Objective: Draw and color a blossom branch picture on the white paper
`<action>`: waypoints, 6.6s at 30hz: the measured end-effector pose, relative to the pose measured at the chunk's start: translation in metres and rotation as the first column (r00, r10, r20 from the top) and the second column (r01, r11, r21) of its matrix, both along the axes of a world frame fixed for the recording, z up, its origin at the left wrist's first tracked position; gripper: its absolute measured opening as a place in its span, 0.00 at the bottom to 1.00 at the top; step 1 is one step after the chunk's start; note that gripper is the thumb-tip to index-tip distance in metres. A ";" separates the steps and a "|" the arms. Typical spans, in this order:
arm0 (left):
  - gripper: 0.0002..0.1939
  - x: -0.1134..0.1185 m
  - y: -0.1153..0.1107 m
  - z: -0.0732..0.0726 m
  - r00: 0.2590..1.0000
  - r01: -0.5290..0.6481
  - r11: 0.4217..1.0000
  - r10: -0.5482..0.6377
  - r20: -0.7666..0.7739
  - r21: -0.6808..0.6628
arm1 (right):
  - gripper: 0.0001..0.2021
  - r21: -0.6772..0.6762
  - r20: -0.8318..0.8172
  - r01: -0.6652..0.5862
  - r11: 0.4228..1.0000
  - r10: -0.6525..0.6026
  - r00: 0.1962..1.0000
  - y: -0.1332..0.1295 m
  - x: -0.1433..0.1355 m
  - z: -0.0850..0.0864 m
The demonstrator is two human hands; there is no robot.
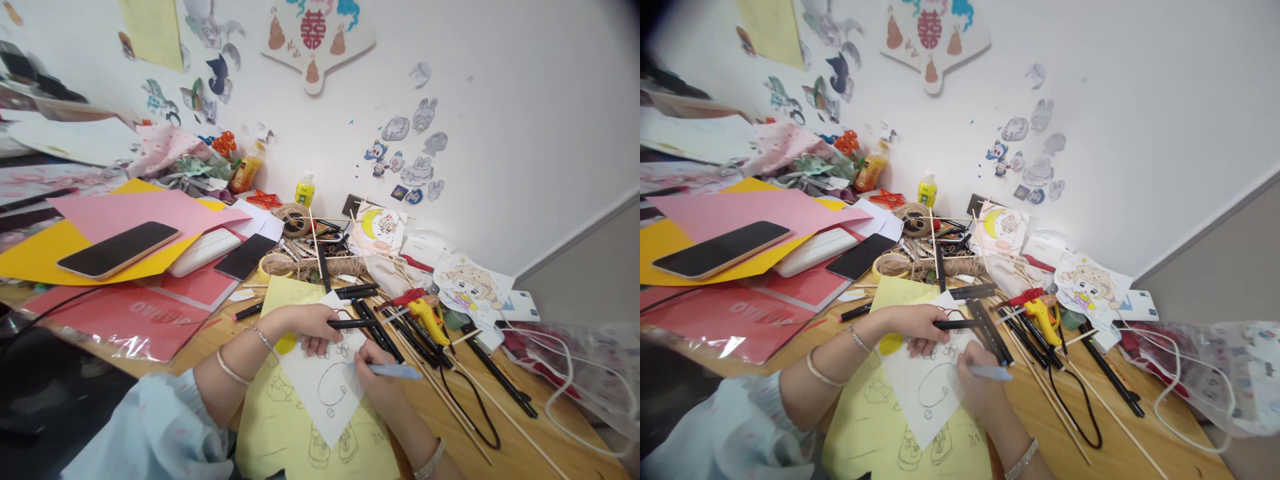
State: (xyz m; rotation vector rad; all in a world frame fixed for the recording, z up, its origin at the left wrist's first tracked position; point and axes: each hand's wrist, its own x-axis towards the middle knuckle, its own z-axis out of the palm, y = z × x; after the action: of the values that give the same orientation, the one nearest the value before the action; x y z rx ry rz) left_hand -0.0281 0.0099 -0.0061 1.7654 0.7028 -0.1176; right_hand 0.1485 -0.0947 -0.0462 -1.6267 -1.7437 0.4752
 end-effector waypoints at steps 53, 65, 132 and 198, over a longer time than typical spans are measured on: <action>0.11 -0.001 0.000 0.002 1.000 0.004 1.000 -0.004 -0.003 -0.025 | 0.11 -0.039 -0.094 -0.046 0.998 0.042 0.995 -0.011 0.003 0.001; 0.09 -0.001 0.001 -0.001 1.000 0.006 1.000 -0.006 0.005 -0.013 | 0.11 -0.033 0.011 -0.166 0.986 0.166 0.986 -0.017 0.000 0.004; 0.09 -0.009 0.001 0.009 0.996 -0.081 0.993 0.076 0.055 0.083 | 0.12 -0.172 -0.410 -0.448 0.877 0.350 0.842 -0.028 -0.011 0.006; 0.12 -0.010 0.001 0.011 0.993 -0.100 0.995 0.098 0.061 0.028 | 0.13 -0.147 -0.453 -0.352 0.924 0.254 0.854 -0.021 0.008 0.010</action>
State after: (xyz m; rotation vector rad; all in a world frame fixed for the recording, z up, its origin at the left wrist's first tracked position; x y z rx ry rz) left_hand -0.0383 0.0109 0.0050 1.7528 0.7502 0.0133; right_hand 0.1561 -0.1160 -0.0361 -1.2585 -1.6494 1.1327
